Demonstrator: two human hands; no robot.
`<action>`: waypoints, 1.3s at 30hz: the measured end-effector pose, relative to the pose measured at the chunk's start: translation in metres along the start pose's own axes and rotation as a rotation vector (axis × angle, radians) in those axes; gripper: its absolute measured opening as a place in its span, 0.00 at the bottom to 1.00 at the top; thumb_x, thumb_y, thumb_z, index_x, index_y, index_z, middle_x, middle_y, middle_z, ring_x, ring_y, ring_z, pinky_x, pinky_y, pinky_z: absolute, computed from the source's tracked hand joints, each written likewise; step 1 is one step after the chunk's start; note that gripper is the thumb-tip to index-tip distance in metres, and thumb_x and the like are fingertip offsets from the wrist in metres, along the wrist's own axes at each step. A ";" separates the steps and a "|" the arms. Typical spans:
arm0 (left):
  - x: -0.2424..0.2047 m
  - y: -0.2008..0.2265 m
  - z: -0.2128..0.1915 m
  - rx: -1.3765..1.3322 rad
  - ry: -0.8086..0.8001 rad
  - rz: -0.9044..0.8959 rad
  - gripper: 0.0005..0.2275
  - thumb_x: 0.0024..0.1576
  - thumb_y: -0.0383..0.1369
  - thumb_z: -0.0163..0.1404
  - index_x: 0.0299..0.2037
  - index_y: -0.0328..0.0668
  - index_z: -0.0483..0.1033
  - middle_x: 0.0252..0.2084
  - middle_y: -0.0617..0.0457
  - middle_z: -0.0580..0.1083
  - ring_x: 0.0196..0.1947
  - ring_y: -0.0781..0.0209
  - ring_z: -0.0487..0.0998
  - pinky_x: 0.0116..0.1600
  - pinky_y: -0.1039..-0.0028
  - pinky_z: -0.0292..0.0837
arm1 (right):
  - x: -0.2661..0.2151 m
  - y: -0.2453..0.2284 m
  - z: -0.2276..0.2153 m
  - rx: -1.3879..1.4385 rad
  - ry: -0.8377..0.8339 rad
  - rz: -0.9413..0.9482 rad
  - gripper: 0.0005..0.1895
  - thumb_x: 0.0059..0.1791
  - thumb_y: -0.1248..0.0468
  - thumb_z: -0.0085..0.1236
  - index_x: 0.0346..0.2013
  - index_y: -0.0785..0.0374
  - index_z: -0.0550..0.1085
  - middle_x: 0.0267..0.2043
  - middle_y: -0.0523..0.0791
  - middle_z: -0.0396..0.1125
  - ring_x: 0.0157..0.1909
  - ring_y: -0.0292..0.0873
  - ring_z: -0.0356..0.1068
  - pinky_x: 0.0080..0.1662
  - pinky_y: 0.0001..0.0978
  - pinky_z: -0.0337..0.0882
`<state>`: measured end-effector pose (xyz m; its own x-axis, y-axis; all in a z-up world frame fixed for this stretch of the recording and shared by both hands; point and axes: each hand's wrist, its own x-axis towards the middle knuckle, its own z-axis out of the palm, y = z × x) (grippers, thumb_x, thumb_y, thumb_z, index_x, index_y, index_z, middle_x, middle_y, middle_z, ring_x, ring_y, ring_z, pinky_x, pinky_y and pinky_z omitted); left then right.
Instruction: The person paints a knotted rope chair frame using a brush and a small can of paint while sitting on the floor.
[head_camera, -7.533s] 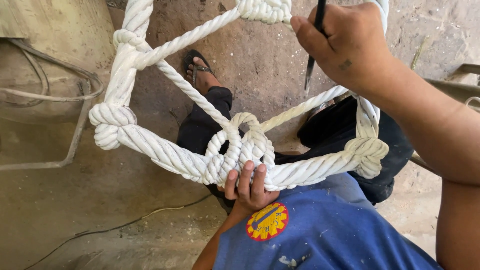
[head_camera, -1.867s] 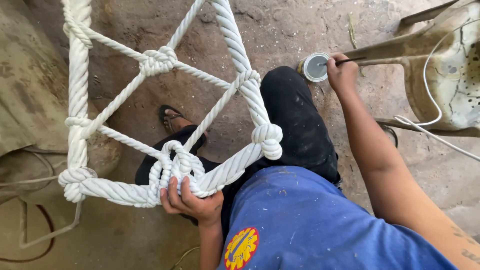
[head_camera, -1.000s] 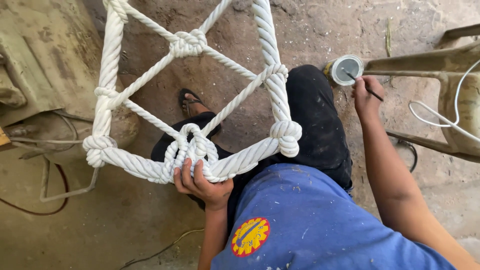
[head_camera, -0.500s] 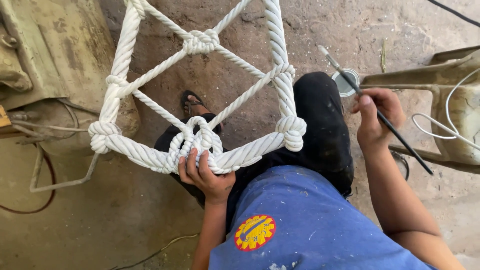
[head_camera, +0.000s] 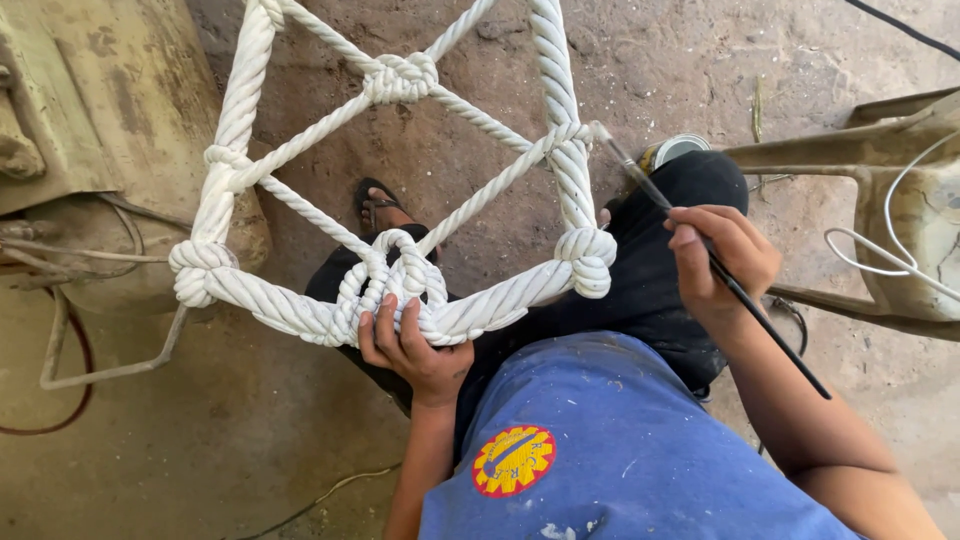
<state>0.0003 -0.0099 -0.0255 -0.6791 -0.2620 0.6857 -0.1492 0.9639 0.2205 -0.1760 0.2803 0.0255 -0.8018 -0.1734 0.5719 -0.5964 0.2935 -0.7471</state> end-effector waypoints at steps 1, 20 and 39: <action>0.000 -0.001 0.000 0.003 0.000 0.004 0.30 0.51 0.54 0.62 0.54 0.38 0.72 0.61 0.39 0.69 0.63 0.35 0.60 0.66 0.48 0.52 | 0.001 -0.002 -0.001 -0.013 0.008 -0.008 0.11 0.56 0.70 0.56 0.36 0.79 0.81 0.29 0.55 0.73 0.24 0.50 0.71 0.30 0.37 0.71; 0.013 0.015 -0.011 -0.017 -0.077 -0.090 0.21 0.59 0.47 0.53 0.54 0.41 0.69 0.62 0.42 0.67 0.66 0.39 0.58 0.70 0.46 0.59 | 0.035 -0.045 0.013 -0.151 -0.275 -0.128 0.07 0.53 0.79 0.50 0.35 0.79 0.77 0.35 0.58 0.72 0.30 0.50 0.72 0.36 0.36 0.72; 0.009 0.014 -0.009 0.005 -0.069 -0.107 0.19 0.58 0.43 0.52 0.54 0.40 0.69 0.62 0.43 0.66 0.66 0.38 0.58 0.68 0.44 0.60 | 0.024 -0.032 -0.011 -0.126 -0.173 0.167 0.10 0.56 0.74 0.50 0.36 0.77 0.78 0.34 0.56 0.73 0.29 0.46 0.72 0.34 0.31 0.70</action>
<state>-0.0012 0.0010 -0.0099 -0.7070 -0.3596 0.6090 -0.2271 0.9309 0.2860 -0.1760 0.2772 0.0667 -0.8896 -0.2677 0.3702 -0.4549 0.4446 -0.7716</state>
